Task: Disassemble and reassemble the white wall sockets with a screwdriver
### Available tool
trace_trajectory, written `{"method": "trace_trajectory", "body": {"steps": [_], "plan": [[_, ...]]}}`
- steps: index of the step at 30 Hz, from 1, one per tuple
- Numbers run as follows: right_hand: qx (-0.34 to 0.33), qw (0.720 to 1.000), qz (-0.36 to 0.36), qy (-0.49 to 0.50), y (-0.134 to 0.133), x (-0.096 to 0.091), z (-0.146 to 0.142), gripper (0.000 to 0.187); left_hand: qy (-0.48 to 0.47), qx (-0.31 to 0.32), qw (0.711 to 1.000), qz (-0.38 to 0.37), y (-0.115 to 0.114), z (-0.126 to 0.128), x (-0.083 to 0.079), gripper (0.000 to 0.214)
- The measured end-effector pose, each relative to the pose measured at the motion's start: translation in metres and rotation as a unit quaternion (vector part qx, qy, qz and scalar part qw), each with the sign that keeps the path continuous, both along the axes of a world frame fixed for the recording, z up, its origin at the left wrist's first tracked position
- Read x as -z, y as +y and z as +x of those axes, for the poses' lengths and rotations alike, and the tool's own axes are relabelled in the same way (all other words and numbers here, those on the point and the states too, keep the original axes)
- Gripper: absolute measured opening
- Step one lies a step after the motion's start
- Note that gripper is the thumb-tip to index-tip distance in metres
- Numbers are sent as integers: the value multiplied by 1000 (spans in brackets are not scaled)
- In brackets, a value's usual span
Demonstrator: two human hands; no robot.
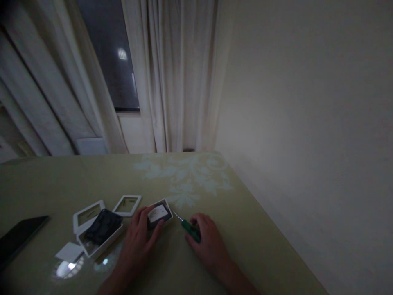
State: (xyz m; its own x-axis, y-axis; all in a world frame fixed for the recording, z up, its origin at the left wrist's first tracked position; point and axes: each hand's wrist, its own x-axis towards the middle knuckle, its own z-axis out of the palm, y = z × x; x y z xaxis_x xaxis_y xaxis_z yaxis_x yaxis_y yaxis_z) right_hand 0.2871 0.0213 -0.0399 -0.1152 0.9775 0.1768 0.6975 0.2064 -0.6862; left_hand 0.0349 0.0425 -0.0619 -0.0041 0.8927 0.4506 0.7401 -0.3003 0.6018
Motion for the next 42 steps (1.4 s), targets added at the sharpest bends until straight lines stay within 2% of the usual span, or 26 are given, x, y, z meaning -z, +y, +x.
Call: {"method": "trace_trajectory", "body": {"steps": [4, 10, 15, 18, 23, 27, 30, 33, 36, 39, 42], "plan": [[9, 1000, 14, 1, 1, 2, 4, 18, 5, -2, 1000, -13, -10, 2, -3, 46], [37, 999, 35, 5, 5, 4, 12, 10, 26, 7, 999, -36, -22, 8, -6, 66], [33, 998, 47, 12, 7, 6, 15, 8, 31, 87, 991, -97, -27, 9, -22, 66], [28, 998, 52, 14, 7, 7, 15, 9, -17, 156, 978, -136, -26, 2, -28, 65], [-13, 998, 67, 14, 2, -4, 14, 28, -145, 226, 942, -202, -22, -12, -21, 76], [-154, 984, 82, -16, -4, -20, 13, 70, -200, 231, 934, -187, -22, -12, -18, 66], [-193, 978, 73, -41, -7, -26, 12, 96, -185, 233, 942, -154, -22, -10, -23, 60], [-187, 979, 59, -51, -8, -28, 10, 95, -134, 257, 950, -114, -20, -9, -28, 41], [-177, 982, 44, -53, -8, -29, 7, 84, -111, 244, 960, -80, -17, -7, -27, 25], [-168, 984, 30, -46, -9, -31, 6, 80, -122, 225, 964, -71, -16, -3, -23, 23], [-168, 985, 24, -39, -10, -31, 5, 82, -150, 199, 965, -82, -17, 0, -23, 30]]}}
